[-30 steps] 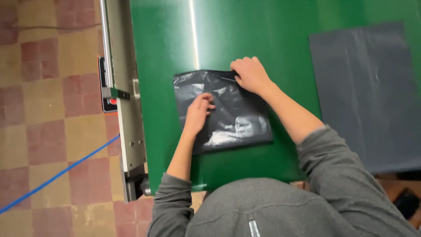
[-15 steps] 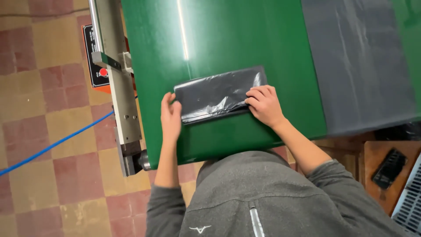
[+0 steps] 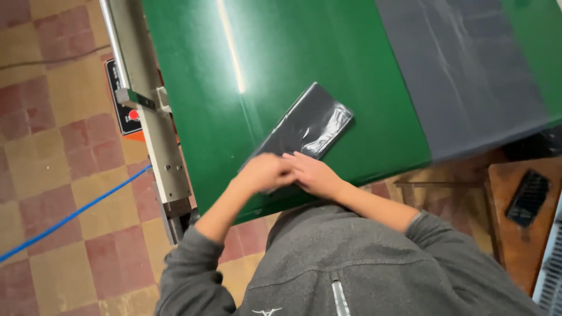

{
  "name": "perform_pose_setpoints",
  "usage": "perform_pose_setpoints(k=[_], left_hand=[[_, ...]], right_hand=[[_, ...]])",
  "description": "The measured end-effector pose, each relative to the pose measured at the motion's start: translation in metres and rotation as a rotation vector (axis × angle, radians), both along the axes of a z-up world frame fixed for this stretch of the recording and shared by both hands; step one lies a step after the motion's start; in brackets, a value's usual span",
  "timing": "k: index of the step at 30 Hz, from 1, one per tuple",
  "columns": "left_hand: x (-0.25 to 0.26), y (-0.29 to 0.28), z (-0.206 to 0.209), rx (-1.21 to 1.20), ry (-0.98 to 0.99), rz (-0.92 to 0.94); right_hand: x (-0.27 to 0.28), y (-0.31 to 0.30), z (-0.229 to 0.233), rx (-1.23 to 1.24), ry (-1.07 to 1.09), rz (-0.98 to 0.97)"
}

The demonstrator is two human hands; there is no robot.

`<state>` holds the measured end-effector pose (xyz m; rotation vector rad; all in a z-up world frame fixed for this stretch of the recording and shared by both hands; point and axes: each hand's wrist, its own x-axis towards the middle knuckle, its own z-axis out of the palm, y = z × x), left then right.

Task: The recorder is folding black plastic bags on a conveyor belt and placing them into a blue storage crate.

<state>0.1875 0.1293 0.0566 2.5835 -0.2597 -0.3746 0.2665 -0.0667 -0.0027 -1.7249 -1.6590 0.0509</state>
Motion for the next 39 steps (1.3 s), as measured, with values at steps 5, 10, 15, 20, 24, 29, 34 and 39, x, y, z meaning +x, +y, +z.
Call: perform_pose_setpoints(k=[5,10,15,20,24,29,34,39], left_hand=[[0.08,0.059,-0.092,-0.726,0.34,0.335],[0.103,0.051,-0.09,-0.77,0.318,0.604],[0.103,0.007,-0.084,0.074,-0.299,0.606],[0.109,-0.017,-0.072,0.41,-0.38,0.654],[0.117,-0.055,-0.015,0.56,-0.483,0.772],[0.147,-0.182,0.0,0.228,-0.65,0.213],[0.174,-0.303,-0.026,0.222,-0.571,-0.367],[0.206,-0.348,-0.072,0.342,-0.832,-0.493]], right_hand=[[0.01,-0.035,-0.097,-0.013,0.86,-0.251],[0.05,-0.026,-0.073,0.322,1.825,-0.481],[0.071,-0.039,-0.074,0.281,2.168,-0.453],[0.08,-0.063,-0.071,0.183,2.244,-0.328],[0.076,-0.16,-0.025,-0.148,1.972,-0.261],[0.077,-0.305,-0.099,-0.255,1.686,-0.73],[0.114,-0.361,-0.132,0.604,2.046,-1.114],[0.124,-0.427,-0.184,0.855,2.037,-0.782]])
